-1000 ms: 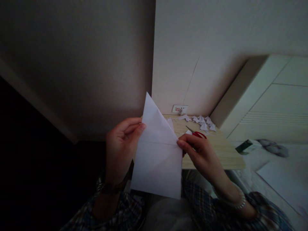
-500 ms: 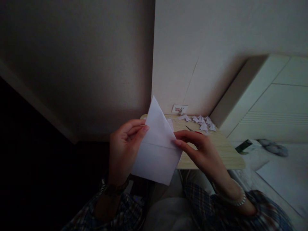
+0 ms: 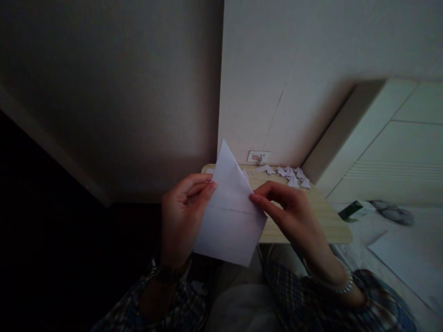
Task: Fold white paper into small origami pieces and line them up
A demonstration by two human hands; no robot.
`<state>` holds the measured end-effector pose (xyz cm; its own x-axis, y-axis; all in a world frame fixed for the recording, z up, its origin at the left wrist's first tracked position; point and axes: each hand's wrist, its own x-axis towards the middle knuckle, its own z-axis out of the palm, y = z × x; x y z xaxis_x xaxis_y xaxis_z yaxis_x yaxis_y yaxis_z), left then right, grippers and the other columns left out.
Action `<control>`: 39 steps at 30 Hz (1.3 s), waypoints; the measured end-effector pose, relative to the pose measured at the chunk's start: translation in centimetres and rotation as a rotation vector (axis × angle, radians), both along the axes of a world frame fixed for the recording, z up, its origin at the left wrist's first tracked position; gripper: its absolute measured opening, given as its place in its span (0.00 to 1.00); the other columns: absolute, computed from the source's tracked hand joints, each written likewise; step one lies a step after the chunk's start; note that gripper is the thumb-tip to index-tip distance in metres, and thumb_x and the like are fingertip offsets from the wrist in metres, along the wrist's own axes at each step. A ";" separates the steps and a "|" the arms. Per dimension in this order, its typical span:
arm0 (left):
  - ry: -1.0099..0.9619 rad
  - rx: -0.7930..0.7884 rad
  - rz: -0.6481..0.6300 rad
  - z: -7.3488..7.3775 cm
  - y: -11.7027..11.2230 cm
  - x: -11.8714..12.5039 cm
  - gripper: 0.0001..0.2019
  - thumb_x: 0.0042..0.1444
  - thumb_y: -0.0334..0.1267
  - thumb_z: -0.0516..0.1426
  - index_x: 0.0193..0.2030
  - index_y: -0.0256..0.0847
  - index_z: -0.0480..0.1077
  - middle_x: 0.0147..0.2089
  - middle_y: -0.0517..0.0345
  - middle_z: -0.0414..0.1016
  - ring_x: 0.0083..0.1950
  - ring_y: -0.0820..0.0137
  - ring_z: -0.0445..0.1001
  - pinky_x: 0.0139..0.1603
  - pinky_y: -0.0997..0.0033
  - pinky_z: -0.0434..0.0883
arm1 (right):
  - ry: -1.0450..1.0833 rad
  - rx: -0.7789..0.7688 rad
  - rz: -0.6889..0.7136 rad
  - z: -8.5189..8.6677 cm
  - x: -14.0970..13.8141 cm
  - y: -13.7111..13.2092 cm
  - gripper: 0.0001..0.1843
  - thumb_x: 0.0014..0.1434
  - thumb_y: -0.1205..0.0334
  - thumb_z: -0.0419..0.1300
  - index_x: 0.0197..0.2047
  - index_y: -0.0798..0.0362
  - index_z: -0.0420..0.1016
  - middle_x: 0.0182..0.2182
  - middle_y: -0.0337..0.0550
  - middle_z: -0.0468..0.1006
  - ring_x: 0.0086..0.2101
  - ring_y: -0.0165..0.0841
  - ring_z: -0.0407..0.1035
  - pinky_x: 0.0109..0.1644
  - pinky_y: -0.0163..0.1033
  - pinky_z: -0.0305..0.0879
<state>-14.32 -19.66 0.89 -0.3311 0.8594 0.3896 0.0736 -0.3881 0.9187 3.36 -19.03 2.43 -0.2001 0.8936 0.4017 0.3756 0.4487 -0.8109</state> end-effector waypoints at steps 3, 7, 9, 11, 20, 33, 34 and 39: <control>-0.005 0.018 0.019 -0.1 0.0 0.1 0.04 0.50 0.38 0.62 0.31 0.42 0.76 0.29 0.62 0.80 0.29 0.71 0.77 0.30 0.78 0.72 | -0.003 0.005 -0.006 0.1 -0.1 0.0 0.09 0.56 0.61 0.60 0.25 0.53 0.74 0.23 0.36 0.75 0.26 0.28 0.68 0.29 0.33 0.61; -0.012 0.044 0.034 -0.3 0.0 0.1 0.03 0.51 0.37 0.62 0.32 0.42 0.76 0.30 0.62 0.80 0.30 0.70 0.77 0.30 0.77 0.73 | 0.006 0.019 -0.002 0.1 -0.1 0.0 0.09 0.56 0.63 0.61 0.25 0.53 0.74 0.23 0.35 0.75 0.26 0.27 0.67 0.29 0.32 0.60; -0.020 0.048 0.024 -0.5 0.1 0.1 0.04 0.51 0.38 0.62 0.33 0.42 0.76 0.30 0.62 0.81 0.31 0.70 0.78 0.31 0.78 0.73 | 0.004 0.024 -0.001 0.0 -0.1 0.0 0.08 0.57 0.63 0.61 0.26 0.53 0.74 0.23 0.35 0.75 0.26 0.27 0.67 0.30 0.32 0.60; -0.037 0.049 0.004 -0.5 0.1 0.2 0.04 0.51 0.38 0.62 0.34 0.42 0.76 0.32 0.61 0.81 0.32 0.70 0.78 0.33 0.77 0.74 | -0.002 0.028 0.001 -0.1 0.0 0.1 0.08 0.57 0.63 0.61 0.27 0.53 0.74 0.23 0.35 0.75 0.27 0.26 0.67 0.30 0.32 0.60; -0.109 0.238 -0.030 -0.2 0.4 -0.1 0.11 0.52 0.32 0.62 0.44 0.41 0.74 0.48 0.56 0.79 0.51 0.67 0.76 0.53 0.69 0.72 | -0.038 0.046 -0.053 0.0 0.5 0.5 0.09 0.56 0.62 0.61 0.25 0.54 0.74 0.22 0.36 0.74 0.26 0.27 0.66 0.30 0.33 0.59; -0.279 0.156 -0.183 0.5 -1.2 0.5 0.09 0.61 0.35 0.55 0.34 0.42 0.77 0.33 0.62 0.83 0.37 0.72 0.81 0.41 0.75 0.78 | -0.017 0.064 -0.129 0.0 1.3 0.4 0.09 0.56 0.61 0.61 0.25 0.53 0.73 0.23 0.38 0.75 0.26 0.29 0.68 0.26 0.33 0.59; -0.283 0.152 -0.189 0.6 -1.3 0.5 0.08 0.61 0.35 0.55 0.34 0.42 0.77 0.33 0.62 0.83 0.37 0.72 0.81 0.40 0.75 0.78 | -0.014 0.062 -0.128 0.0 1.4 0.5 0.09 0.56 0.61 0.61 0.25 0.53 0.73 0.23 0.38 0.75 0.26 0.29 0.68 0.26 0.33 0.59; -0.250 0.102 -0.172 0.5 -1.2 0.2 0.06 0.58 0.35 0.57 0.35 0.42 0.76 0.34 0.59 0.83 0.38 0.69 0.81 0.41 0.72 0.78 | -0.013 0.079 -0.132 0.0 1.3 0.4 0.09 0.57 0.61 0.61 0.26 0.52 0.73 0.23 0.38 0.75 0.26 0.30 0.68 0.26 0.33 0.60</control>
<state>-14.15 -20.85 1.39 -0.2806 0.8718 0.4016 -0.2243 -0.4664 0.8557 4.68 -18.58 2.40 -0.0887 0.8780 0.4704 0.4459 0.4573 -0.7694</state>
